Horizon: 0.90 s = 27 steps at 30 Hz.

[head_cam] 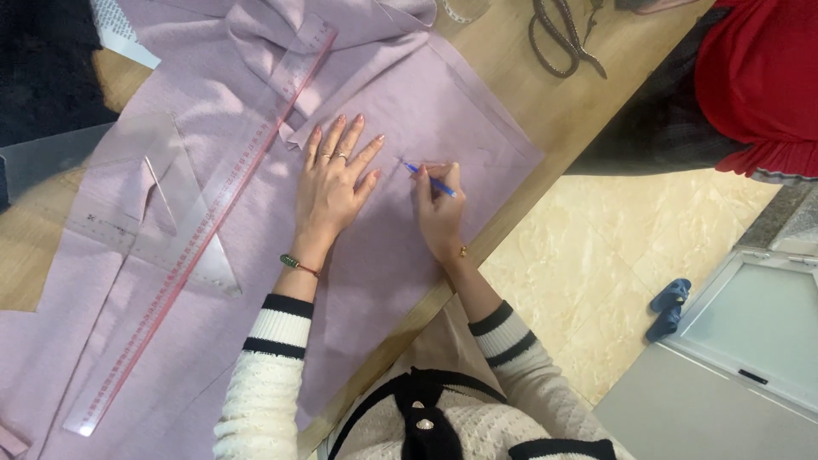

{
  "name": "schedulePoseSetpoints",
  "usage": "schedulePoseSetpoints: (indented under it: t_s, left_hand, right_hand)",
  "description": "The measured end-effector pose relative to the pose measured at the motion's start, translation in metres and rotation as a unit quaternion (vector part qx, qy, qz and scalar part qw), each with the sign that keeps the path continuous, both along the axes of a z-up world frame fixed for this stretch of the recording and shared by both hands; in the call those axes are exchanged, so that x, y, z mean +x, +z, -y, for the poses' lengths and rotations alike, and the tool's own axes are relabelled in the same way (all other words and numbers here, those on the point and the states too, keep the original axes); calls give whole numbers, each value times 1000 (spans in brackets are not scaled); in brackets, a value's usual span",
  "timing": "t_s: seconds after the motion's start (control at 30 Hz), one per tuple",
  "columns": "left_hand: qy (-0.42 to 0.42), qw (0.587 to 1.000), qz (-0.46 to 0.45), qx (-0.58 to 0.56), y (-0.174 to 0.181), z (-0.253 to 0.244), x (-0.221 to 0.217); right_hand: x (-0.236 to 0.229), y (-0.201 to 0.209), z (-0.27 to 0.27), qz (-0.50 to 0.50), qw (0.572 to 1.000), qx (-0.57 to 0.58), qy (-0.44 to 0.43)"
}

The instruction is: The person marks a piece of light purple fabric using a blue pen and a clear ruler, drawing straight lines and curved patterns. They then use a measuring tape to take additional measurements before picking up a pair of scissors to cut along the marked lines.

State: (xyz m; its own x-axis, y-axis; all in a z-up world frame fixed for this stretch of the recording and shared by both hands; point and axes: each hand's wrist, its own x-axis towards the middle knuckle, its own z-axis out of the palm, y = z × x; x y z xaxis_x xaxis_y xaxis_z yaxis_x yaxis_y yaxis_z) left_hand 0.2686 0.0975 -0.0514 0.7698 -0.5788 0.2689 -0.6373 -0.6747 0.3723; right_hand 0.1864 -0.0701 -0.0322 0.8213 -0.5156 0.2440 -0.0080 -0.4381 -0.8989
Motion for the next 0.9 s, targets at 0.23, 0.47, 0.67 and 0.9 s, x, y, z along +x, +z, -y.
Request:
schedulePoseSetpoints:
  t_s: [0.23, 0.47, 0.67, 0.9]
  left_hand:
    - [1, 1000, 2, -4, 2, 1, 0]
    - [8, 1000, -4, -2, 5, 1, -2]
    - [4, 1000, -1, 0, 2, 1, -1]
    - [4, 1000, -6, -7, 3, 1, -1]
  right_hand:
    - [-21, -2, 22, -27, 997, -23, -73]
    - [0, 4, -2, -2, 1000, 4, -2]
    - [-9, -7, 9, -19, 1000, -13, -11]
    - [-30, -7, 44, -34, 994, -39, -92]
